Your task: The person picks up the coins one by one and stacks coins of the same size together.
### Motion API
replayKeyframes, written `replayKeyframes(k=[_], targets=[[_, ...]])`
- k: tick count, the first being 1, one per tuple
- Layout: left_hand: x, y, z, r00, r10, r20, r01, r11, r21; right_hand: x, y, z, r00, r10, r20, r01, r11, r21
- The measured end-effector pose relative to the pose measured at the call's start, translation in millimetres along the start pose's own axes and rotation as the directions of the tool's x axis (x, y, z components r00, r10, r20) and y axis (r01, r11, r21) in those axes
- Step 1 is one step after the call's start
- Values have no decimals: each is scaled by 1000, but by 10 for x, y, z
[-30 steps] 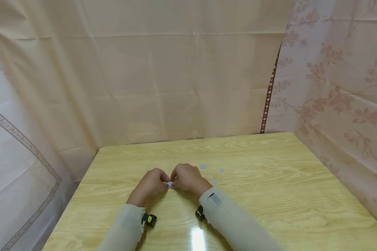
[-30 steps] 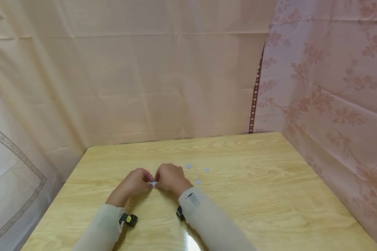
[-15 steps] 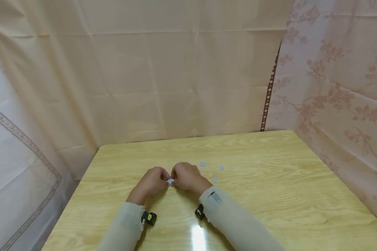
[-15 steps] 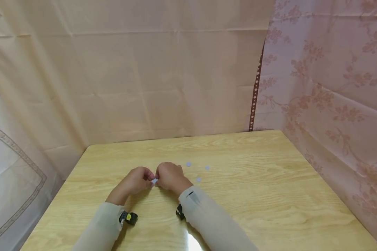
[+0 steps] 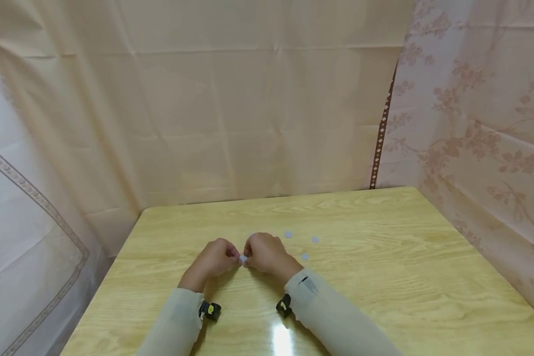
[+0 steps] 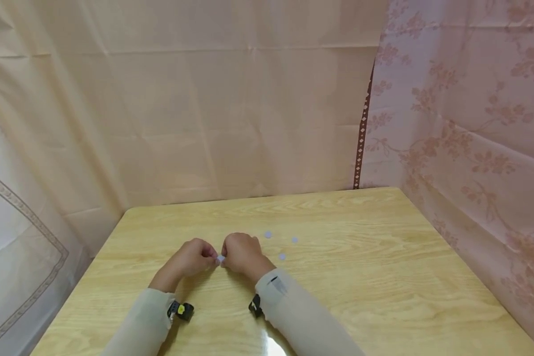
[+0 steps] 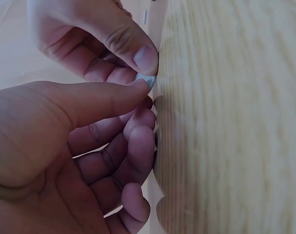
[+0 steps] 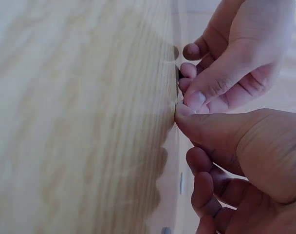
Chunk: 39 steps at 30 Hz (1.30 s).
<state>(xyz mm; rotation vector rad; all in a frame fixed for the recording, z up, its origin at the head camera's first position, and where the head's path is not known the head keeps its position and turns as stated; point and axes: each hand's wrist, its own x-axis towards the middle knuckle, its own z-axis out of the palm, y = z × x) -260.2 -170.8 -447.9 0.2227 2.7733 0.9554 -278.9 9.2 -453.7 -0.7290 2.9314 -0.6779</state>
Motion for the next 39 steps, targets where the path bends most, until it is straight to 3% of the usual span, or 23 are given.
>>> replayKeyframes(k=[7, 19, 26, 30, 39], targets=[[9, -29, 18, 999, 13, 37, -11, 999, -46, -112, 154, 26, 999, -36, 14, 33, 984, 173], [18, 8, -7, 990, 68, 120, -48, 985, -164, -288, 318, -110, 997, -43, 63, 7, 878, 478], [-2, 91, 13, 978, 156, 135, -126, 970, -209, -402, 429, -168, 994, -5, 105, -52, 846, 531], [-24, 158, 35, 968, 199, 153, -160, 959, -232, -473, 481, -195, 992, -4, 126, -64, 843, 535], [-50, 230, 104, 956, 229, 186, -180, 952, -249, -583, 567, -252, 992, -14, 129, -60, 834, 549]])
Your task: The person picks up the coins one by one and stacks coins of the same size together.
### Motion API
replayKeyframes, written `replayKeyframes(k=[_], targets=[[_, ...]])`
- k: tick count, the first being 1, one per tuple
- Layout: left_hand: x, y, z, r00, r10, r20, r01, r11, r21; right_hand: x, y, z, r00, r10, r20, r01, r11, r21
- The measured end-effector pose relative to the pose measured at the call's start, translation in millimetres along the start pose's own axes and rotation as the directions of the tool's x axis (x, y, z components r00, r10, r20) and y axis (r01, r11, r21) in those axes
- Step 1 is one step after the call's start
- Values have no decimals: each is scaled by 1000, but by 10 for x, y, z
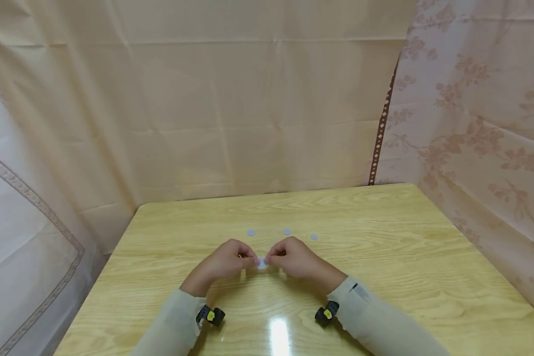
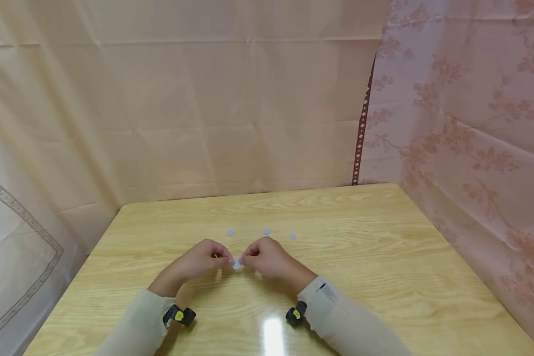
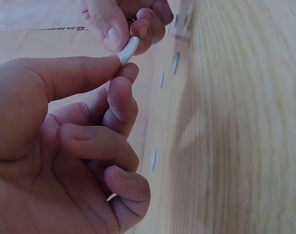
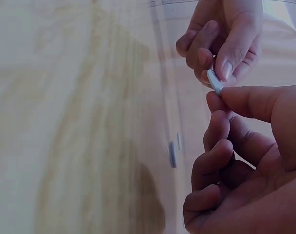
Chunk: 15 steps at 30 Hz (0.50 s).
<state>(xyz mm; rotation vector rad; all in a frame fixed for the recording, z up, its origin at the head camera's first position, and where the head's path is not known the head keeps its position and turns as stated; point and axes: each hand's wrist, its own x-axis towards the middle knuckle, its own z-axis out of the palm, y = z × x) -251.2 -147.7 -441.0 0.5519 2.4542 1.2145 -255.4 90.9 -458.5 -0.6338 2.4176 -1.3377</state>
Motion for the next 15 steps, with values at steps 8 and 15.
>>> replayKeyframes(k=[8, 15], targets=[[-21, 47, 83, 999, 8, 37, -7, 1000, -27, -126, 80, -35, 999, -25, 42, 24, 999, 26], [-54, 87, 155, 997, 36, 67, -34, 999, -35, -226, 125, -76, 996, -38, 79, 33, 997, 64]])
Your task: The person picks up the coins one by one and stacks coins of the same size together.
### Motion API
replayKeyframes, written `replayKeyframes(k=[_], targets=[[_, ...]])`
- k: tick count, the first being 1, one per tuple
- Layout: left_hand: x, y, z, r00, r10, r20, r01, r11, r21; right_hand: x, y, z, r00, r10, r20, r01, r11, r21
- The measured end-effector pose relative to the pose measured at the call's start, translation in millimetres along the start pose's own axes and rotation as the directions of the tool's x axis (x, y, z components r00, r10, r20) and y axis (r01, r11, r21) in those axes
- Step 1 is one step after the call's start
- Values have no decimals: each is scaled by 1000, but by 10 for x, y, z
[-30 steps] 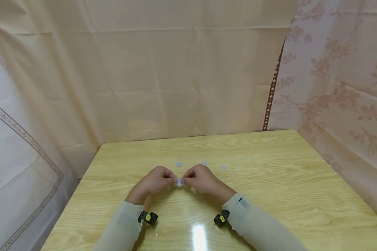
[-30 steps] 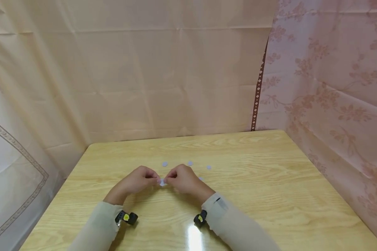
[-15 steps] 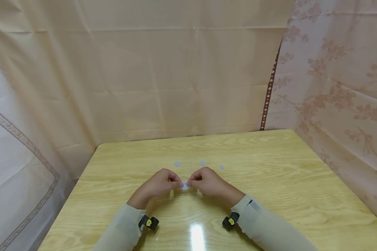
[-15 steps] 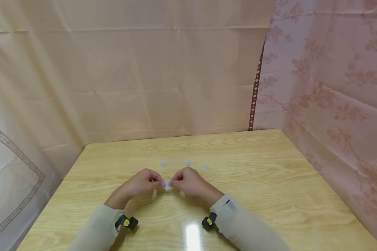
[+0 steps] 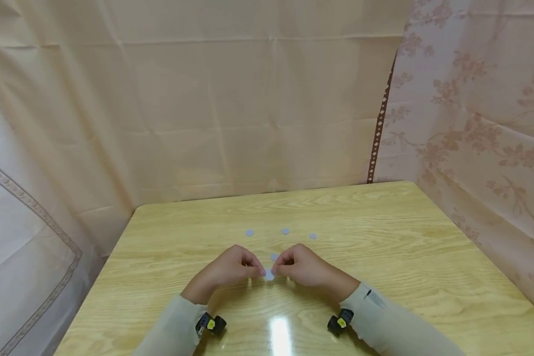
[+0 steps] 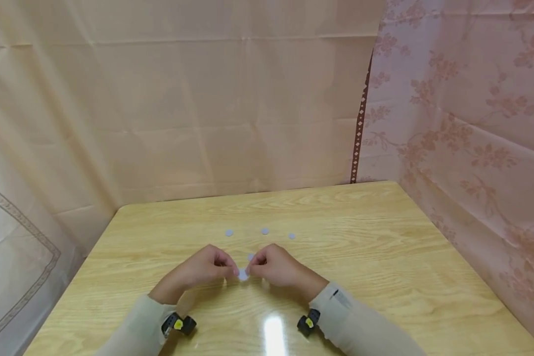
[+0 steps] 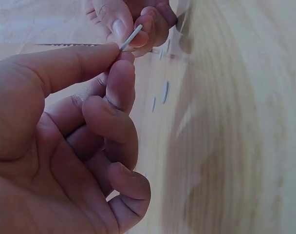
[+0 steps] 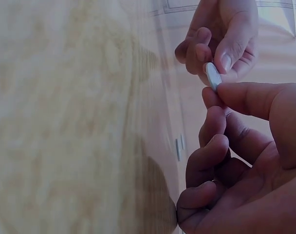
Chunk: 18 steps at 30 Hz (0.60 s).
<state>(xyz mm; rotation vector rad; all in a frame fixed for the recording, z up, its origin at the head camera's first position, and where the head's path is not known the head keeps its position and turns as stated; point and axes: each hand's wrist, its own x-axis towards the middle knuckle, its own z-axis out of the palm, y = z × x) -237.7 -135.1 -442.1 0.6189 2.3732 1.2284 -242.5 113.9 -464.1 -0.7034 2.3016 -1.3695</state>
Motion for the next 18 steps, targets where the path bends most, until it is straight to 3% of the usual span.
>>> replayKeyframes(k=[18], targets=[[-12, -11, 162, 998, -3, 57, 3, 1000, 3, -143, -30, 30, 998, 8, 55, -7, 1000, -24]])
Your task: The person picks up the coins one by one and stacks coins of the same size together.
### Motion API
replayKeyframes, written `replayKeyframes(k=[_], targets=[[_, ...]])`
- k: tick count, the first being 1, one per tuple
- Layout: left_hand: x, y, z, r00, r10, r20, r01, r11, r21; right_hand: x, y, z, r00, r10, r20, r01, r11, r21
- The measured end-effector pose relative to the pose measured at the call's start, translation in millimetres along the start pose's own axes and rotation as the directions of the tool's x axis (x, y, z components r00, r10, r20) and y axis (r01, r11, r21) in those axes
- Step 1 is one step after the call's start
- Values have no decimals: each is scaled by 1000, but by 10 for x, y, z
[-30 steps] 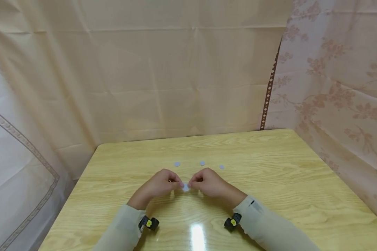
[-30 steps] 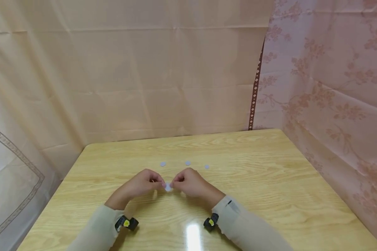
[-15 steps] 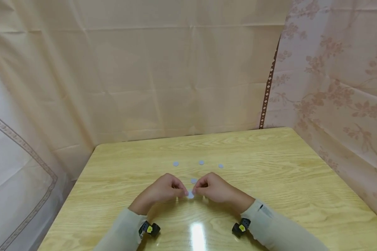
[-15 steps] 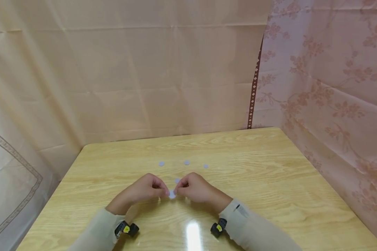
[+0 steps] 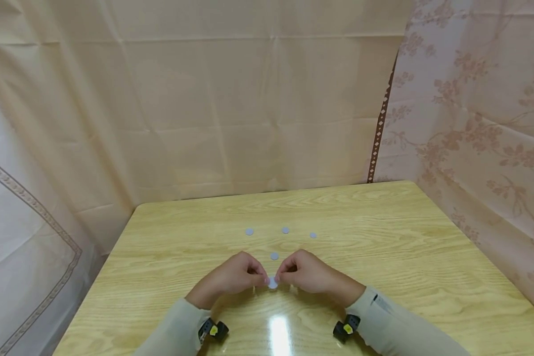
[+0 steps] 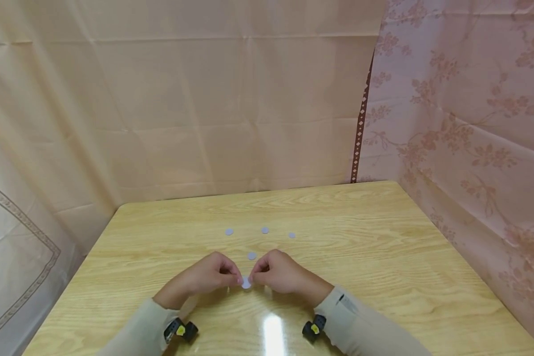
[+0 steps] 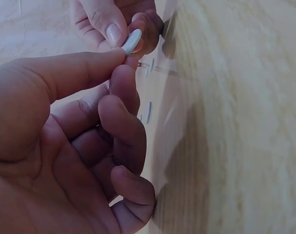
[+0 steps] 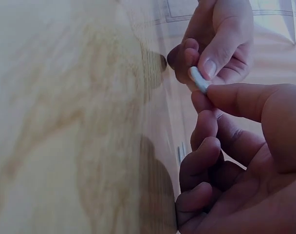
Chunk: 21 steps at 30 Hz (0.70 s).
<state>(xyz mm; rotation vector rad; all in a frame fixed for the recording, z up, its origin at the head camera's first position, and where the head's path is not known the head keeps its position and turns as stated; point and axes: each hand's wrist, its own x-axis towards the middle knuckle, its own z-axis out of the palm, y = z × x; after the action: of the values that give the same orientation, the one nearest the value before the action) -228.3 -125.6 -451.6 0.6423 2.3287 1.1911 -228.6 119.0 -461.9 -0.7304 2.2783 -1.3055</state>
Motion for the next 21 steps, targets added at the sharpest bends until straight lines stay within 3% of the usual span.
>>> replayKeyframes(k=[14, 21], targets=[[-1, 16, 58, 998, -56, 5, 56, 998, 18, -24, -35, 18, 999, 39, 16, -37, 994, -99], [-2, 22, 62, 998, -64, 9, 64, 997, 34, -27, -44, 27, 1000, 15, 16, -13, 991, -131]])
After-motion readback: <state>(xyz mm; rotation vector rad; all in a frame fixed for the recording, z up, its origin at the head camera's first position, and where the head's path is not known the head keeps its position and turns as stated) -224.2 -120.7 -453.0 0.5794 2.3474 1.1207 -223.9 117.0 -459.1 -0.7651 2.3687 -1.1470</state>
